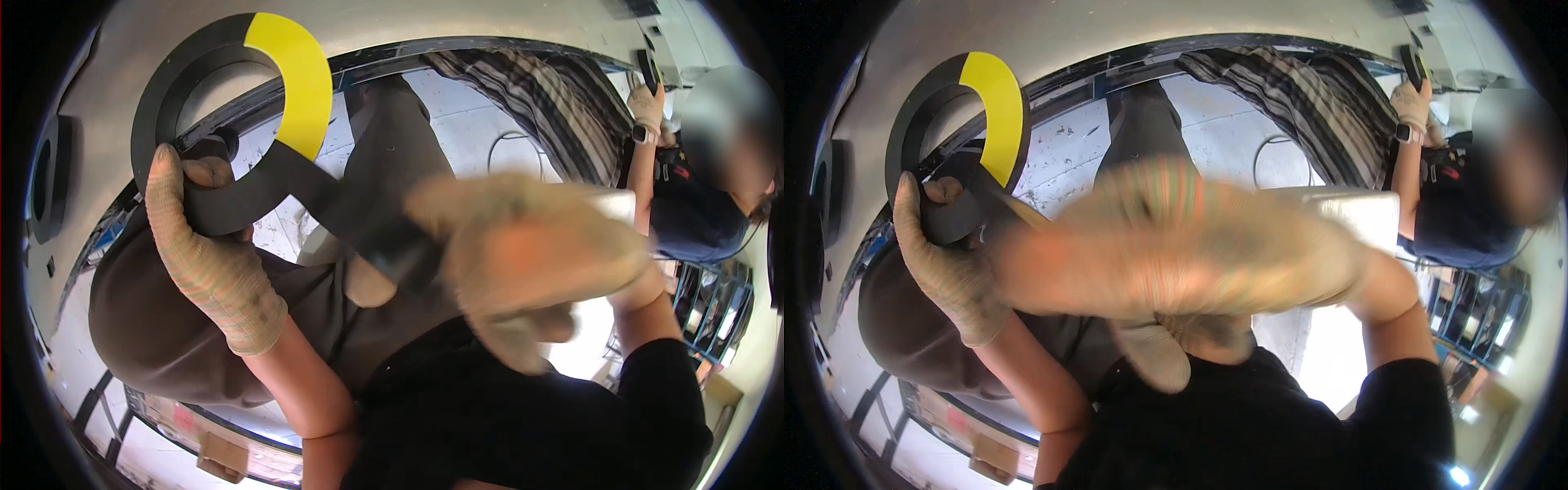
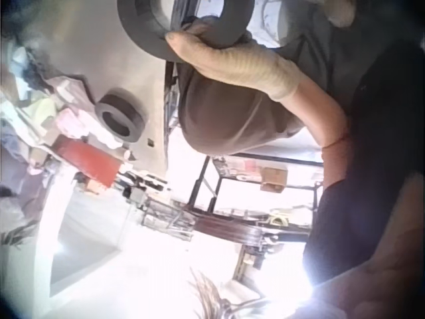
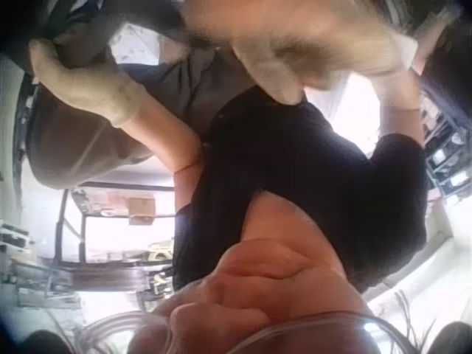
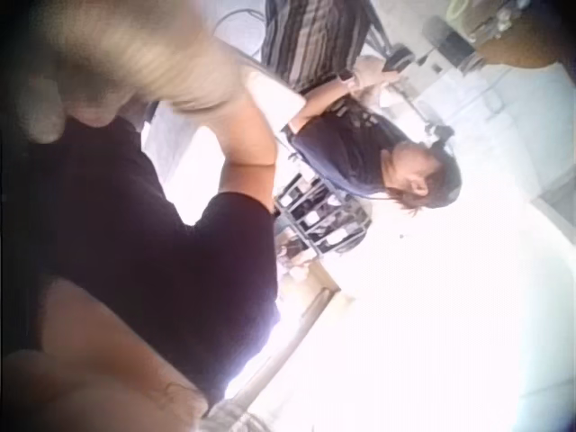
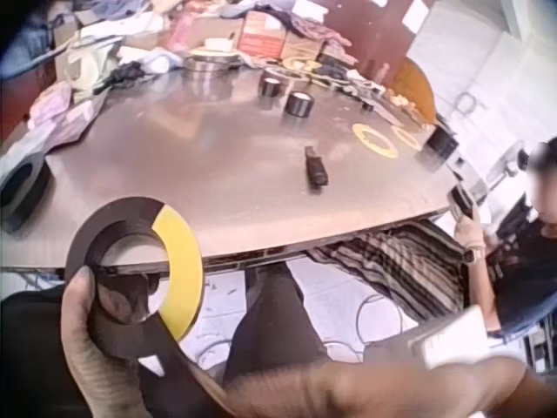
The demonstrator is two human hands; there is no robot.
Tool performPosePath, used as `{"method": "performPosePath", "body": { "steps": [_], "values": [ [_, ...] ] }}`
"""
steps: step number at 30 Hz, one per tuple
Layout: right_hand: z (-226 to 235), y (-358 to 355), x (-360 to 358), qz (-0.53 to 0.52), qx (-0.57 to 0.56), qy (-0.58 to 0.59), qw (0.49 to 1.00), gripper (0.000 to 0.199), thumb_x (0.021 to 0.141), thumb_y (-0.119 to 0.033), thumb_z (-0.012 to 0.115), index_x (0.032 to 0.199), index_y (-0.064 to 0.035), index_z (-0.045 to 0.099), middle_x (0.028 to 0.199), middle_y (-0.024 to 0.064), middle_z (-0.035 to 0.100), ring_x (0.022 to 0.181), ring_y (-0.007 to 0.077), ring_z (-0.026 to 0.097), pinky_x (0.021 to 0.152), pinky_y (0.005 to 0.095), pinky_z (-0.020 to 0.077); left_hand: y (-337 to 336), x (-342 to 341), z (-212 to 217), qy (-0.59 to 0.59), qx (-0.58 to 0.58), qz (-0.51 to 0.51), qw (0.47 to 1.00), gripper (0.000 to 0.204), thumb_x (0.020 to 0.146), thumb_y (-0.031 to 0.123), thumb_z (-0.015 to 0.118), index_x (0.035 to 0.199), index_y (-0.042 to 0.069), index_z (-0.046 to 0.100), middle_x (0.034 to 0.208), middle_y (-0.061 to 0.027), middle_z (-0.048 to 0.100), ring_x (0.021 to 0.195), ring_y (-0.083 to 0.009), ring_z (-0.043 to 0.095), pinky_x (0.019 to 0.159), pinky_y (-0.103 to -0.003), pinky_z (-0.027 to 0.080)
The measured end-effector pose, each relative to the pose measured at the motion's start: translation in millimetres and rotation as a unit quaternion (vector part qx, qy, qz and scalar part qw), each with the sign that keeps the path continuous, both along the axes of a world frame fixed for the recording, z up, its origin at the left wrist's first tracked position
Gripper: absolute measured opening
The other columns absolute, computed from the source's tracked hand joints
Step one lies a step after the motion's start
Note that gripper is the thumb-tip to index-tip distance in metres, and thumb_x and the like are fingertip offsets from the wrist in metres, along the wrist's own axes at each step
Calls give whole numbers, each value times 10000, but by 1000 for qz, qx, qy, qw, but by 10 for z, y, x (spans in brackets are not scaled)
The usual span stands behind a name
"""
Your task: The recorder applies black electrical tape to circular yellow gaskets on a workshop table.
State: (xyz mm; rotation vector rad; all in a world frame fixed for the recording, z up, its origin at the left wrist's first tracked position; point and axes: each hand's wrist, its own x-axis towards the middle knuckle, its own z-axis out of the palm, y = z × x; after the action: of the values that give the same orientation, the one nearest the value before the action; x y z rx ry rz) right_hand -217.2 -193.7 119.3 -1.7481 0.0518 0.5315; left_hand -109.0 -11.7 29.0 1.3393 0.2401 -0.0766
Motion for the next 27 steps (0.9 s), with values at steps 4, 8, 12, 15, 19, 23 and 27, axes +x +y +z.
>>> {"method": "performPosePath", "body": {
  "steps": [4, 8, 12, 15, 19, 23, 27],
  "values": [
    [-1185, 53, 25, -69, 131, 186, 971, 577, 841, -482, 798, 1166, -16, 696, 682, 7, 619, 591, 45, 572, 516, 216, 438, 111, 41, -79, -7, -125, -118, 985, 282, 956, 315, 632, 793, 94, 566, 757, -34, 572, 613, -94, 514, 499, -211, 336],
    [-1657, 86, 643, -48, 127, -64, 989, 398, 895, -195, 729, 1227, 9, 648, 954, 48, 674, 828, 101, 619, 718, 262, 505, 149, 43, -83, 16, -147, -131, 980, 343, 969, 352, 592, 763, 88, 520, 692, -23, 472, 645, -113, 446, 596, -261, 348],
    [-1465, 107, 835, -13, 176, -268, 947, 474, 854, -157, 758, 1293, -38, 624, 1195, 87, 689, 1102, 197, 652, 983, 334, 510, 75, -77, -17, 90, -243, 2, 966, 334, 971, 376, 613, 945, 44, 637, 802, -29, 614, 775, -162, 587, 659, -280, 417],
    [-1390, 238, 976, -30, 122, -377, 918, 493, 774, -173, 823, 1231, -76, 668, 1115, 57, 718, 1050, 214, 664, 946, 328, 518, 215, -348, -207, 49, -235, -29, 970, 545, 925, 443, 680, 1216, -9, 588, 1086, -98, 637, 1011, -214, 606, 885, -351, 455],
    [-1409, 285, 951, -40, 145, -288, 946, 498, 792, -215, 827, 1240, -70, 665, 1142, 56, 709, 1077, 204, 663, 968, 319, 508, -20, -480, -112, -54, -204, -151, 966, 877, 904, 489, 684, 1502, -59, 350, 1531, -180, 387, 1398, -280, 408, 1184, -429, 288],
    [-1394, 243, 824, -37, 231, -197, 952, 564, 870, -268, 788, 1352, -56, 587, 1254, 81, 650, 1140, 195, 636, 1038, 351, 487, -64, -479, -76, -11, -281, -88, 956, 636, 999, 372, 518, 1446, -76, 449, 1430, -185, 505, 1346, -254, 463, 1172, -403, 302],
    [-1390, 263, 532, -130, 516, -94, 841, 868, 790, -424, 847, 1442, -7, 455, 1331, 88, 598, 1244, 215, 590, 1095, 346, 461, -129, -513, -59, 1, -274, -94, 957, 563, 1007, 341, 509, 1346, -107, 546, 1367, -186, 562, 1291, -243, 504, 1161, -373, 308]
  ]
}}
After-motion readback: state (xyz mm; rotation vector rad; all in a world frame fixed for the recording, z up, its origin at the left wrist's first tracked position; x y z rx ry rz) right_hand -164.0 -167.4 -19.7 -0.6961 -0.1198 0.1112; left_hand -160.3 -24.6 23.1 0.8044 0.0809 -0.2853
